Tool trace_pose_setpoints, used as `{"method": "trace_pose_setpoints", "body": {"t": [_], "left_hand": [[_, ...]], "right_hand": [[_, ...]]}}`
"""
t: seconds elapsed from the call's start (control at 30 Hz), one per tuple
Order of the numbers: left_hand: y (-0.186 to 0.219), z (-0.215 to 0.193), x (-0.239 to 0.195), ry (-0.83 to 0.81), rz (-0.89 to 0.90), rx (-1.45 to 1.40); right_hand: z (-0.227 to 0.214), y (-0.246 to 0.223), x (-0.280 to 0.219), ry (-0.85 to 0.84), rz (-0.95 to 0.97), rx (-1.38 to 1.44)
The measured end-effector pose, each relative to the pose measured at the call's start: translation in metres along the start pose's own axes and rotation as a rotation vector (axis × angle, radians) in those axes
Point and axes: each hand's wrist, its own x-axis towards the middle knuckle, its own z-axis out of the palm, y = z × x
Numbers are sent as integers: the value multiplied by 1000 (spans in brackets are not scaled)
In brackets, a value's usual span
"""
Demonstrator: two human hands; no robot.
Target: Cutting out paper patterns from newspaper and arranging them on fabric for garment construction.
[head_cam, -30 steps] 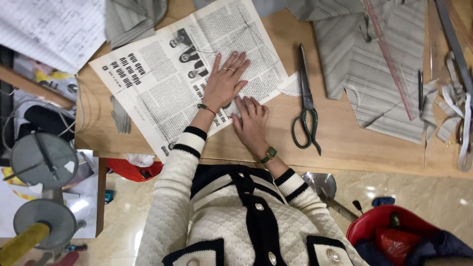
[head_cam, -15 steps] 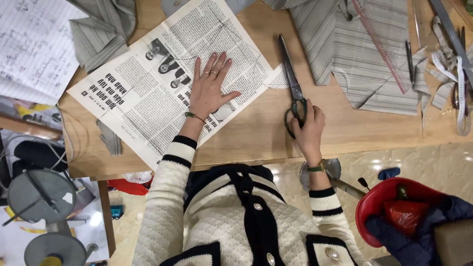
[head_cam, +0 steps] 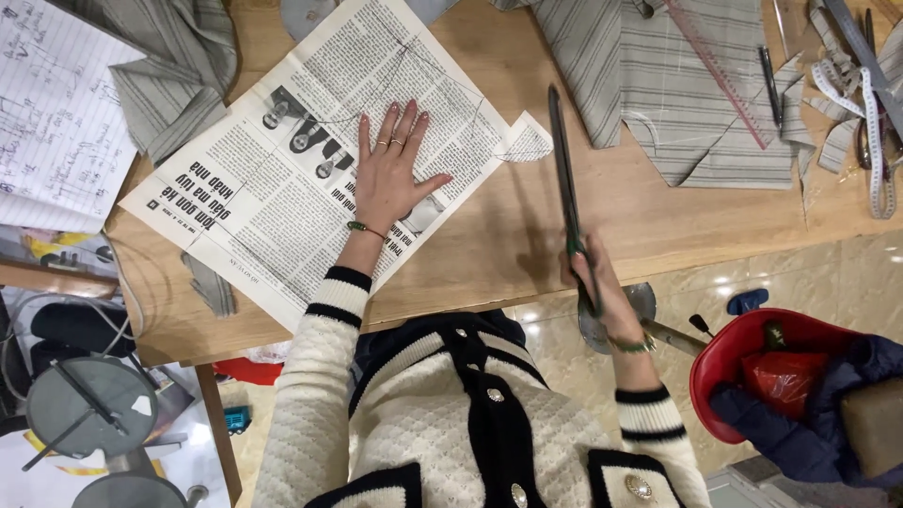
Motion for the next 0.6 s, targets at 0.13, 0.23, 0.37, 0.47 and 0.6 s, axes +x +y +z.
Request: {"method": "trace_pose_setpoints", "body": {"t": [0.13,0.23,0.37,0.47,0.6], "left_hand": [[3,-4,0,-40,-14,-10],[2,-4,2,-42,-19,1],[1,-4,-1,-51,-21,5],[0,-2,0,-33,-8,4],[-2,2,-1,-12,1,8]], "right_hand": [[-1,-5,-41,-281,33,175],[-21,47,-58,-313,230,313],[-14,28,-66,-320,314,443],[-6,6,-53,-355,367,493],[4,-10,-44,-386,390,593]]}}
